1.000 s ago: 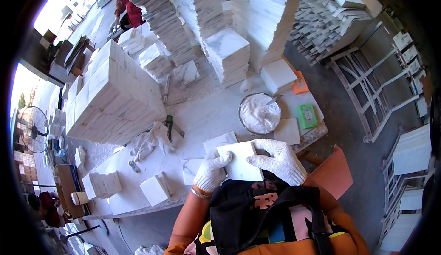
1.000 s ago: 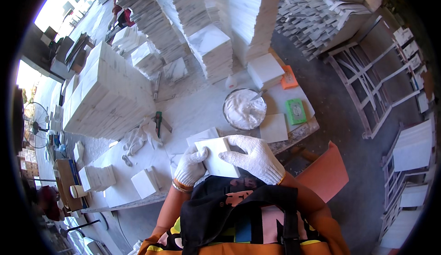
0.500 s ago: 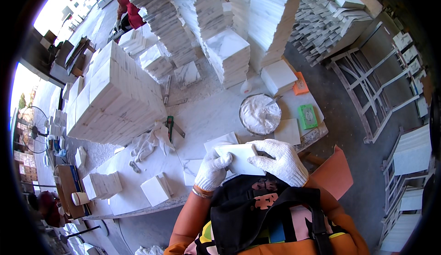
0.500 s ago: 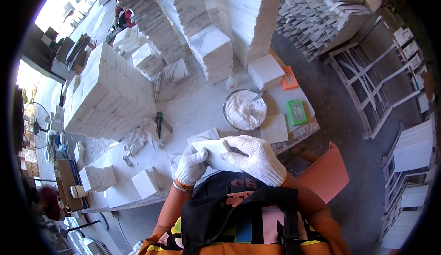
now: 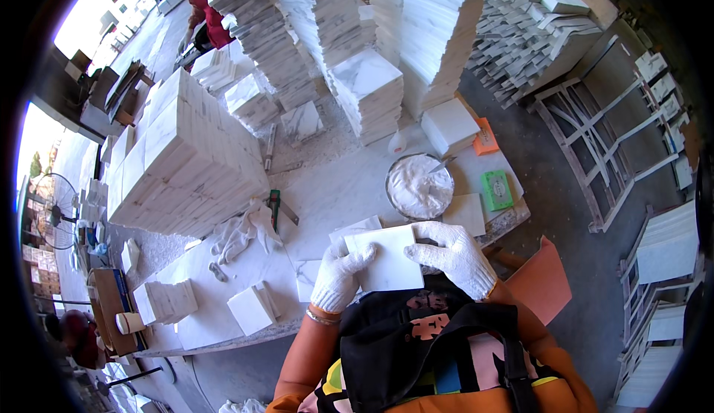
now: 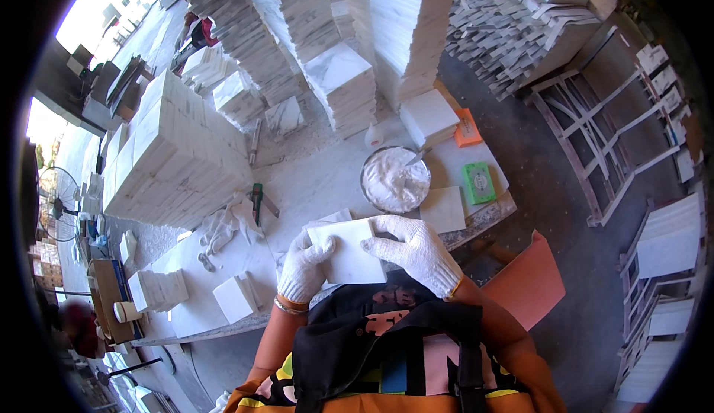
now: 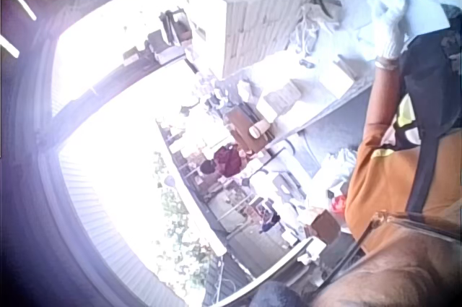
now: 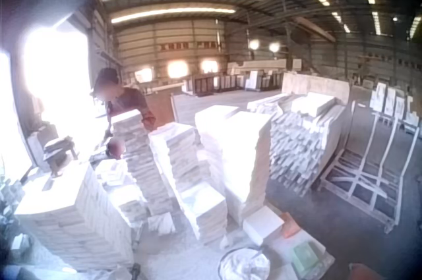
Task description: The person applies a white paste to the edges of small white square tiles using a small metal spatula, then smooths the edges with a green sponge. The person handles tiles one at a time, repeatedly dipping the spatula into a container of paste and spreading it along the tile edges before placing them on the table.
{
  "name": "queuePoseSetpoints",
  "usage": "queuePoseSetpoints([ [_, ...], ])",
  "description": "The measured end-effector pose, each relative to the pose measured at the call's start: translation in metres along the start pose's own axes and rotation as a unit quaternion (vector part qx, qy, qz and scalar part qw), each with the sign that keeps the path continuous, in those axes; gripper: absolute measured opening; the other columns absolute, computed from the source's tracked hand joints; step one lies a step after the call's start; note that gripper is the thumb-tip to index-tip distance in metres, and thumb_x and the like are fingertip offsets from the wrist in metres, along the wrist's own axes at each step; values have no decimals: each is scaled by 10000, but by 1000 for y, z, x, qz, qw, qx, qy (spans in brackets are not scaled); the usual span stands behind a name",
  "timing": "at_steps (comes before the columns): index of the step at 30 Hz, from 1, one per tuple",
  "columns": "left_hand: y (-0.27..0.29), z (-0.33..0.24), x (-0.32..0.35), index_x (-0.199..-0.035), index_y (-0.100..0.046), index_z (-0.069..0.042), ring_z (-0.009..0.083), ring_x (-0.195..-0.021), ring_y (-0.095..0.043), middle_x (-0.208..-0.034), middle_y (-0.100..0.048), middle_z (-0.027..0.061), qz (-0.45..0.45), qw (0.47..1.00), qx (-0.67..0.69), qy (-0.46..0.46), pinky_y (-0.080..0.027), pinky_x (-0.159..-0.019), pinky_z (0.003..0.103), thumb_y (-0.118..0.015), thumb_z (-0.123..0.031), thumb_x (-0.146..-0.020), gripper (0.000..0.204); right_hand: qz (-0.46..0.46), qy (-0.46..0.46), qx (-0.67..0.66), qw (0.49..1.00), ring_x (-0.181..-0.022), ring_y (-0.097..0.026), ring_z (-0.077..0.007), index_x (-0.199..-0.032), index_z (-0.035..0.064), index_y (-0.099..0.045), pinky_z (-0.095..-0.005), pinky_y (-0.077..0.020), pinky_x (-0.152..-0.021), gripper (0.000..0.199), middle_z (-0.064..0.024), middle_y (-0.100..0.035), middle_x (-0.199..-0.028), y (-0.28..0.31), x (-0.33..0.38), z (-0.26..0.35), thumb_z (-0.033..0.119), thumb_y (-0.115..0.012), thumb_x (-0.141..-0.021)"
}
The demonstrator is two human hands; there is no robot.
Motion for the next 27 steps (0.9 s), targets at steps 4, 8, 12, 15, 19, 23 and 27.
queuePoseSetpoints([
  [4,-5,-5,2,-1165,-641,29,142,-879,-663,-1016,-690,55,-20,999,12,41,-539,-807,285,-718,-137,-897,325,22,-71,-90,993,-925,-646,-108,-1201,-71,-654,-253,-524,-825,350,-70,-707,-1040,-2,-3,-7,146,-685,-928],
  [8,-4,-4,1,-1162,-639,32,146,-895,-665,-1030,-689,63,-22,999,19,46,-541,-817,287,-704,-126,-906,308,30,-88,-119,989,-950,-641,-112,-1217,-71,-645,-249,-513,-867,355,-75,-698,-1071,-2,-6,-15,139,-676,-933],
  [12,-4,-3,0,-1159,-637,31,152,-903,-666,-1038,-688,67,-17,998,36,51,-542,-824,291,-695,-118,-911,295,42,-93,-162,981,-972,-636,-114,-1217,-72,-645,-250,-507,-880,346,-77,-695,-1076,-3,-9,-22,129,-670,-936],
  [15,-5,-4,0,-1162,-634,32,154,-909,-666,-1043,-687,70,-13,998,36,50,-543,-831,295,-694,-119,-912,298,38,-96,-177,979,-974,-636,-116,-1215,-75,-645,-253,-506,-884,344,-81,-694,-1079,-3,-11,-28,125,-669,-937],
  [19,-1,1,-2,-1185,-624,37,159,-925,-668,-1062,-686,76,-14,998,34,59,-543,-843,299,-694,-121,-913,323,36,-93,-189,977,-974,-638,-119,-1218,-79,-642,-254,-508,-881,347,-85,-695,-1084,-3,-13,-35,122,-669,-937],
  [23,0,5,-4,-1216,-606,42,174,-943,-673,-1084,-686,83,-13,997,42,58,-546,-859,307,-697,-127,-912,360,37,-89,-200,975,-986,-644,-126,-1228,-84,-635,-258,-512,-882,353,-93,-695,-1100,-2,-13,-37,117,-665,-939],
  [27,1,10,-9,-1268,-572,50,204,-989,-677,-1142,-677,110,7,995,78,65,-549,-890,328,-706,-153,-910,432,36,-64,-187,980,-1007,-645,-134,-1243,-91,-624,-265,-515,-895,370,-104,-693,-1120,0,-14,-39,115,-666,-938],
])
Point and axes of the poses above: each hand's wrist, its own x-axis away from the middle knuckle, its own y-axis out of the back of the hand, z = x × y, the point moved 5 cm from there along -x, towards the middle knuckle
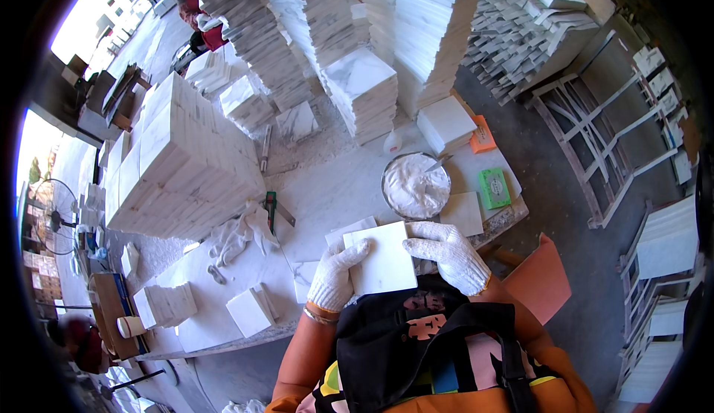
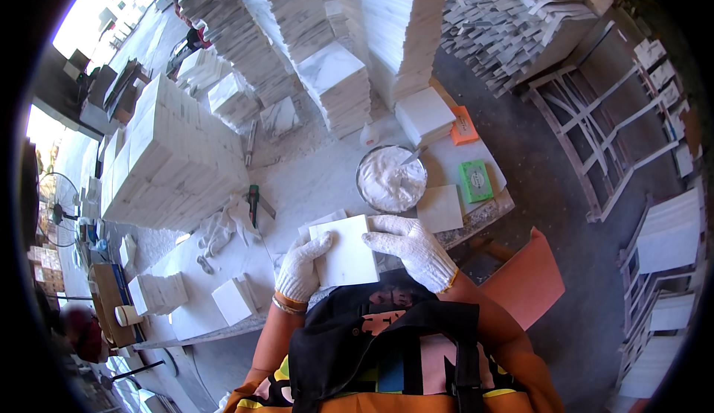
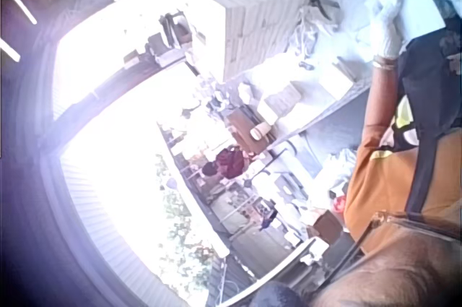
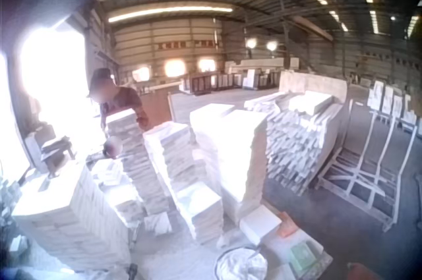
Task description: The person applies a white paste to the edges of small white square tiles using a small metal spatula, then smooths the edges with a green sponge. The person handles tiles one at a time, repeatedly dipping the spatula into a container of paste and spreading it along the tile edges before placing them on the table.
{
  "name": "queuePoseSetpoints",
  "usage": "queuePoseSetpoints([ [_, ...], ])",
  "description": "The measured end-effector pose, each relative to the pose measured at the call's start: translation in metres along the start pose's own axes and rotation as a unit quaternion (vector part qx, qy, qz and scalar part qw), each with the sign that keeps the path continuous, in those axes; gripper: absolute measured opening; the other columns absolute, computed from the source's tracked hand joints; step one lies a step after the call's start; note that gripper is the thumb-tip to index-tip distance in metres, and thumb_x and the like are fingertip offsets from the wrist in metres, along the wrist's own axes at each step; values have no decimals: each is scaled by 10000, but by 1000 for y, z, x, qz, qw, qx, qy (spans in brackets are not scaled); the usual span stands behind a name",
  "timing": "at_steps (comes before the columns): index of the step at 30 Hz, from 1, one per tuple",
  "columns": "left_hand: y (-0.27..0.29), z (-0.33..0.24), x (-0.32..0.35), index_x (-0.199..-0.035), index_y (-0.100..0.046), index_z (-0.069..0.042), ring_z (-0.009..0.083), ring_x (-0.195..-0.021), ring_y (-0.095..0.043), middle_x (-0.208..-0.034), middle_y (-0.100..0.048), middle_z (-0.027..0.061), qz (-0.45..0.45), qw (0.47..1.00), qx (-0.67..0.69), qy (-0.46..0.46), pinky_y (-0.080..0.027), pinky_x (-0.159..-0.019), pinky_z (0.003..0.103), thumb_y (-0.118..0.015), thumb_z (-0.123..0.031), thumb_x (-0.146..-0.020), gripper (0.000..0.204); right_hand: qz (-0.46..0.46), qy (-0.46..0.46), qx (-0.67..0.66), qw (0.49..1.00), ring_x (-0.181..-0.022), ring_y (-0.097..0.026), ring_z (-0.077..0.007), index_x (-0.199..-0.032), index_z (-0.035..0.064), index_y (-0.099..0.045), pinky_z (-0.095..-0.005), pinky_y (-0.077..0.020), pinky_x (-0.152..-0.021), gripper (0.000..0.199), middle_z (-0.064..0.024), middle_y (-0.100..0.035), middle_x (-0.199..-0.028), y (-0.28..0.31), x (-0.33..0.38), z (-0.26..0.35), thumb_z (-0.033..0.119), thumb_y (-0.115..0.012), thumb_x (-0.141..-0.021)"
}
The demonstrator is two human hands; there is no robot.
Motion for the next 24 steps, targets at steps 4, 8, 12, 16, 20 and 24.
queuePoseSetpoints([
  [4,6,6,-5,-1323,-529,59,226,-1036,-672,-1204,-659,136,15,999,31,16,-546,-923,349,-714,-183,-906,517,0,33,46,998,-1015,-641,-134,-1254,-96,-614,-264,-514,-903,397,-112,-692,-1133,-4,6,9,134,-676,-937],
  [8,6,9,-7,-1345,-508,60,233,-1051,-669,-1221,-653,146,26,998,44,33,-544,-936,360,-722,-199,-900,558,6,50,86,995,-1014,-634,-131,-1260,-89,-611,-259,-508,-907,416,-115,-691,-1148,-5,10,15,154,-688,-931],
  [12,5,8,-9,-1346,-515,61,231,-1080,-653,-1225,-654,133,33,998,45,23,-513,-973,355,-709,-174,-906,535,0,53,106,993,-1043,-619,-132,-1257,-73,-621,-265,-494,-921,399,-116,-689,-1163,-2,9,17,149,-683,-931],
  [16,4,3,-11,-1321,-547,68,218,-1086,-638,-1208,-664,118,18,999,17,-23,-485,-982,336,-687,-124,-913,473,-40,69,145,986,-1032,-627,-133,-1251,-64,-634,-253,-492,-906,356,-102,-685,-1164,8,10,30,100,-652,-935],
  [20,6,-1,-16,-1264,-590,69,190,-1035,-637,-1147,-685,105,9,997,-26,-65,-489,-936,311,-670,-88,-917,390,-151,205,309,916,-953,-658,-143,-1157,5,-693,-281,-512,-820,255,-98,-712,-1076,44,9,42,105,-668,-924],
  [24,1,-3,-18,-1176,-621,44,161,-976,-631,-1062,-688,75,-12,997,-29,-76,-489,-907,297,-676,-77,-914,294,-252,309,503,767,-888,-674,-260,-1035,59,-717,-335,-529,-777,184,-112,-694,-973,64,3,51,114,-732,-860],
])
Point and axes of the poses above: each hand's wrist, its own x-axis away from the middle knuckle, its own y-axis out of the back of the hand, z = x × y, the point moved 5 cm from there along -x, towards the middle knuckle
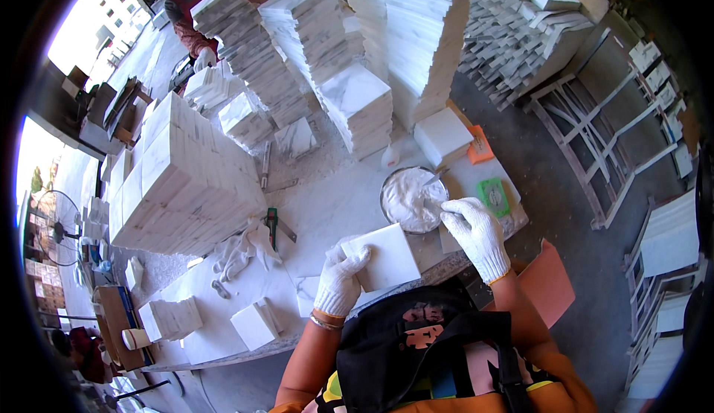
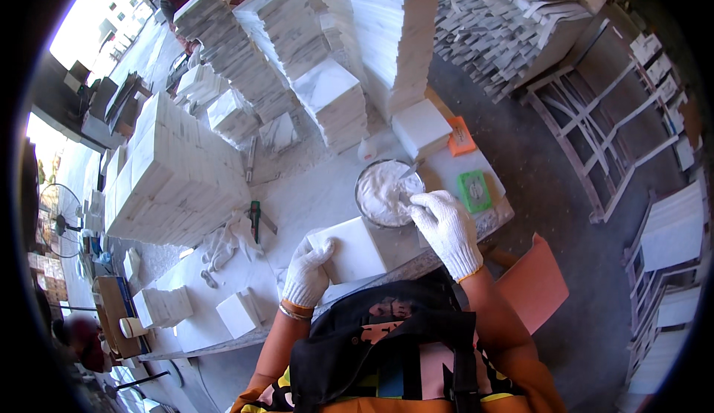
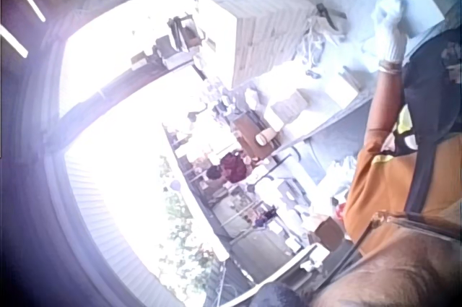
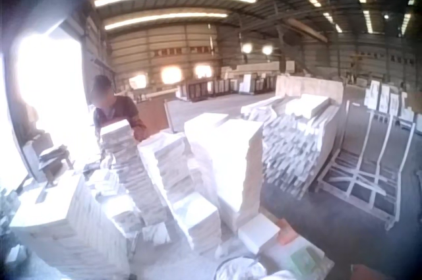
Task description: The person applies a white paste to the edges of small white square tiles using a small metal spatula, then smooths the edges with a green sponge. The person handles tiles one at a time, repeatedly dipping the spatula into a container of paste and spreading it along the tile edges before placing them on the table.
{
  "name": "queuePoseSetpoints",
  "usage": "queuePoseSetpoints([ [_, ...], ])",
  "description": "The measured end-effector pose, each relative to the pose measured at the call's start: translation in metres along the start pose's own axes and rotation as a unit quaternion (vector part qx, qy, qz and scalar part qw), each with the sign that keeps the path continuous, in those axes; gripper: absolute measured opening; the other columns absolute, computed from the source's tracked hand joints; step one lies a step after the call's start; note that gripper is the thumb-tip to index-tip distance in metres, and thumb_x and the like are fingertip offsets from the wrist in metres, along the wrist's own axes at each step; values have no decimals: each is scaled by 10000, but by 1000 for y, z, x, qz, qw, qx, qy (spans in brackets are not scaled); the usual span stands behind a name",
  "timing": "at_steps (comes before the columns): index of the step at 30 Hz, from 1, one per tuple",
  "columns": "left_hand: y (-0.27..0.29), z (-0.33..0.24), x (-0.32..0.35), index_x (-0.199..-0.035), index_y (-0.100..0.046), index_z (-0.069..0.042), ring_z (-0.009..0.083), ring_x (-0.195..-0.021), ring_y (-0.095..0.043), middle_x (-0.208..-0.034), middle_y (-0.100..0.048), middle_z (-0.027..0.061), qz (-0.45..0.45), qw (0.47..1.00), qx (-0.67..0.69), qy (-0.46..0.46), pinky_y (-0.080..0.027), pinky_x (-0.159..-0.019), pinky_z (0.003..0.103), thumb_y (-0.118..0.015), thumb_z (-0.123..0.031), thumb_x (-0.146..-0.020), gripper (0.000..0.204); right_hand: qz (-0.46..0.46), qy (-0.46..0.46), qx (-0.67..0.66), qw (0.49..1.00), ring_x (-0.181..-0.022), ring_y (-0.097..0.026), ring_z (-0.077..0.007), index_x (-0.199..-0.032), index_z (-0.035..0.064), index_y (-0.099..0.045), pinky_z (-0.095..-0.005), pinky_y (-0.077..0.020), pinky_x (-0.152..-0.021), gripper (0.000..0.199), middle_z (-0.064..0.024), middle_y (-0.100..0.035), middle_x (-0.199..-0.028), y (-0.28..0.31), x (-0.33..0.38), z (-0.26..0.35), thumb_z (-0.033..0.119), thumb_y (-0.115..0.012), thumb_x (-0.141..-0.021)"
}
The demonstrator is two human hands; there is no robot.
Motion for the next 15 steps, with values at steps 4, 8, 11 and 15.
queuePoseSetpoints([
  [4,-2,2,-4,-1120,-628,17,148,-944,-625,-1023,-679,56,-31,1000,-5,-3,-489,-896,294,-678,-67,-916,226,34,-4,95,995,-875,-663,-307,-1031,114,-716,-387,-529,-755,245,-100,-678,-949,-9,-8,-14,245,-759,-829],
  [8,-2,4,-6,-1130,-619,7,143,-948,-618,-1036,-673,52,-44,999,-29,-2,-485,-901,291,-671,-68,-925,225,103,-36,145,983,-879,-662,-320,-1053,142,-711,-410,-524,-736,292,-111,-672,-938,-20,-15,-24,336,-736,-836],
  [11,-2,6,-8,-1147,-613,6,140,-963,-611,-1049,-668,51,-52,998,-27,3,-479,-911,288,-670,-75,-929,239,132,-52,157,977,-847,-664,-330,-1054,142,-713,-416,-522,-709,299,-121,-672,-922,-27,-18,-28,354,-722,-842],
  [15,1,11,-12,-1174,-603,6,141,-980,-608,-1075,-661,56,-62,998,-26,14,-476,-923,290,-666,-72,-931,263,156,-72,156,973,-811,-669,-331,-1041,179,-726,-443,-531,-693,301,-109,-674,-871,-32,-20,-37,416,-686,-859],
])
Point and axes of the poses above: each hand's wrist, its own x-axis away from the middle knuckle, its own y-axis out of the back of the hand, z = x × y, the point moved 5 cm from there along -x, towards the middle knuckle
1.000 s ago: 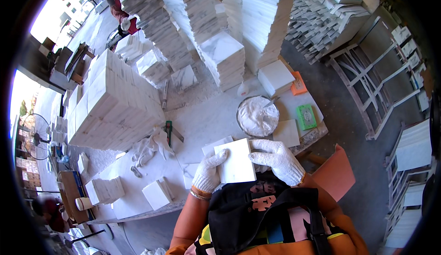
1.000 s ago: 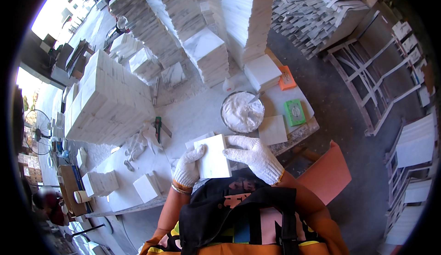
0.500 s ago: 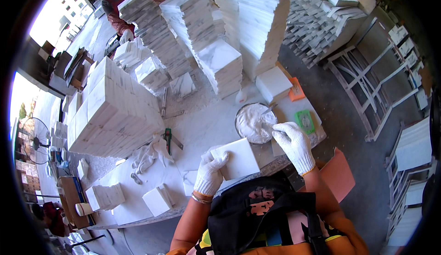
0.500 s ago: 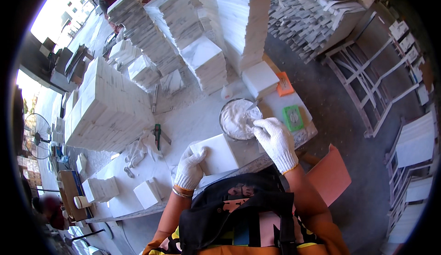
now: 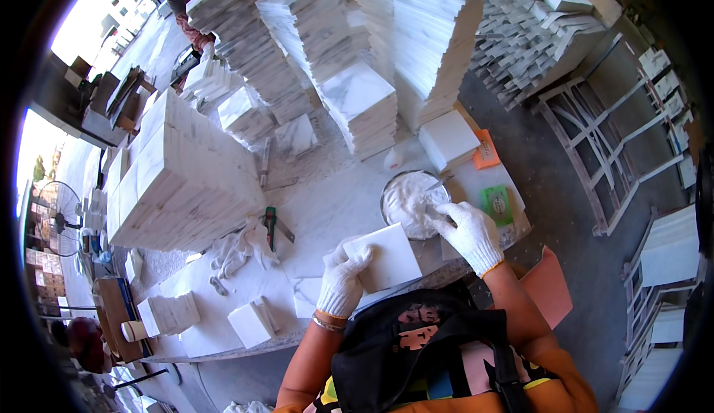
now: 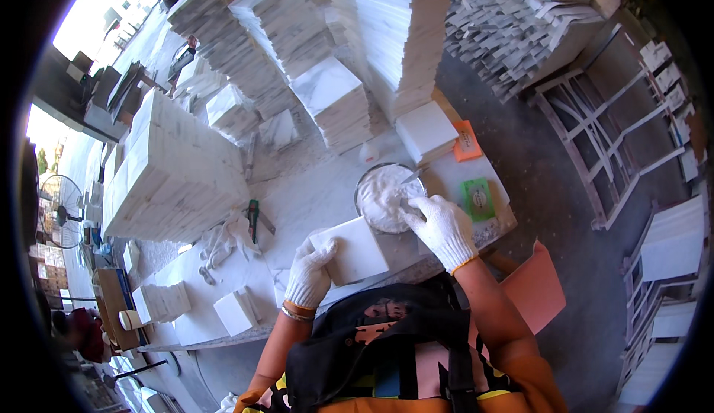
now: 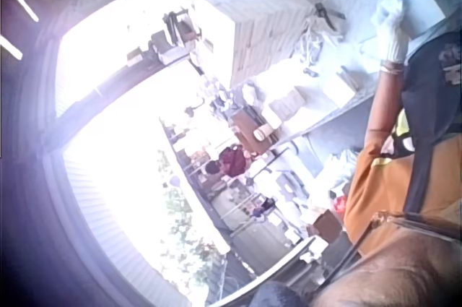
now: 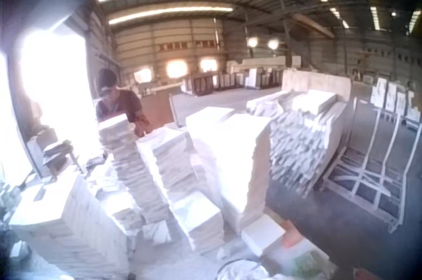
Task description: The person applies a white paste to the edges of small white square tiles using a small metal spatula, then smooths the edges with a green sponge. The person handles tiles one at a time, repeatedly dipping the spatula into a container of paste and spreading it along the tile edges before placing them on the table.
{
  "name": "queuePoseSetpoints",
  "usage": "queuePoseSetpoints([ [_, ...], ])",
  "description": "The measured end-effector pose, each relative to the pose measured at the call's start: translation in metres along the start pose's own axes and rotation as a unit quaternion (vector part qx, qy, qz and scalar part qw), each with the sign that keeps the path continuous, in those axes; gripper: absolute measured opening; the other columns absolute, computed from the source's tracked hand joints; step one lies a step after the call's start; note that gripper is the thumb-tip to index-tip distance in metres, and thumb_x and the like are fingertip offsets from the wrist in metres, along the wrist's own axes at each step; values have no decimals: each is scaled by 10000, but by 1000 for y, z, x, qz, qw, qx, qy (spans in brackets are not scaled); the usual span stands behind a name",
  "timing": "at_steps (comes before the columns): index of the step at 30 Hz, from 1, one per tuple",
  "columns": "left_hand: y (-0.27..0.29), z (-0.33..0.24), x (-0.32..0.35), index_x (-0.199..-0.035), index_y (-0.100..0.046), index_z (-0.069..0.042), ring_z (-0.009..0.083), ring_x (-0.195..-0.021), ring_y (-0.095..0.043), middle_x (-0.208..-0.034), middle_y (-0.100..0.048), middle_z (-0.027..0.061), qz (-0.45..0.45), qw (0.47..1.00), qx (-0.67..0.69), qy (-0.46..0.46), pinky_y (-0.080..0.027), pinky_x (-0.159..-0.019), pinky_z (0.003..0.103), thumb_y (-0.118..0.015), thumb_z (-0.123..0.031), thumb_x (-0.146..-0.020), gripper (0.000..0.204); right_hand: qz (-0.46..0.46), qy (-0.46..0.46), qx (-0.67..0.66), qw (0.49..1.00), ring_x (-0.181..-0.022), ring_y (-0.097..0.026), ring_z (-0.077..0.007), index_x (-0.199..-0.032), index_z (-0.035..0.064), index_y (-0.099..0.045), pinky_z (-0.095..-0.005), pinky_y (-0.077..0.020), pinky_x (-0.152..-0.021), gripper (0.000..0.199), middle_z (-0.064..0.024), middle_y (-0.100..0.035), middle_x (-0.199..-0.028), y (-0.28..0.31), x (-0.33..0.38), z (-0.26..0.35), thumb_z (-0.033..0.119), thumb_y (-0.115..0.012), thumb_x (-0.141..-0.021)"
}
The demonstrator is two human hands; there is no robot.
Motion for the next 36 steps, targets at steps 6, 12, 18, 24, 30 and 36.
queuePoseSetpoints([
  [6,-4,-1,-3,-1200,-595,10,155,-992,-614,-1092,-654,66,-31,999,-20,31,-491,-920,308,-656,-59,-929,286,10,-8,-36,999,-853,-684,-340,-1043,185,-725,-440,-542,-725,246,-119,-710,-947,-6,-6,-7,350,-670,-869],
  [12,-7,-1,-9,-1197,-590,9,180,-979,-631,-1090,-651,71,-21,998,0,58,-520,-897,339,-693,-101,-907,326,18,-15,-59,998,-869,-690,-337,-1026,177,-723,-438,-548,-739,208,-119,-719,-954,-13,-14,0,299,-657,-870],
  [18,-16,-5,-20,-1203,-582,-7,233,-952,-652,-1084,-649,85,11,998,25,61,-588,-772,416,-737,-159,-881,389,-31,-1,-50,998,-844,-688,-327,-983,178,-728,-438,-545,-707,143,-102,-720,-923,1,-14,-14,230,-655,-871],
  [24,-17,-6,-24,-1215,-581,-11,241,-980,-642,-1098,-645,84,38,995,58,67,-571,-832,426,-731,-137,-878,390,-42,20,-211,976,-843,-694,-323,-1006,68,-726,-372,-541,-710,162,-136,-721,-958,13,-14,-31,141,-674,-870],
  [30,-9,0,-30,-1222,-583,-8,221,-1048,-613,-1114,-642,80,39,995,65,71,-512,-950,418,-738,-127,-871,402,-2,-47,-297,954,-752,-699,-265,-1025,43,-727,-331,-534,-681,177,-155,-721,-915,-1,-19,-39,131,-680,-879],
  [36,-11,-1,-29,-1227,-580,-13,222,-1049,-612,-1120,-638,79,33,994,69,74,-515,-946,416,-739,-133,-875,405,39,-59,-308,949,-688,-678,-195,-1053,38,-730,-312,-523,-654,199,-142,-723,-874,-14,-25,-37,117,-680,-877],
])
Point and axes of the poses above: each hand's wrist, its own x-axis away from the middle knuckle, its own y-axis out of the back of the hand, z = x × y, the point moved 5 cm from there along -x, towards the middle knuckle
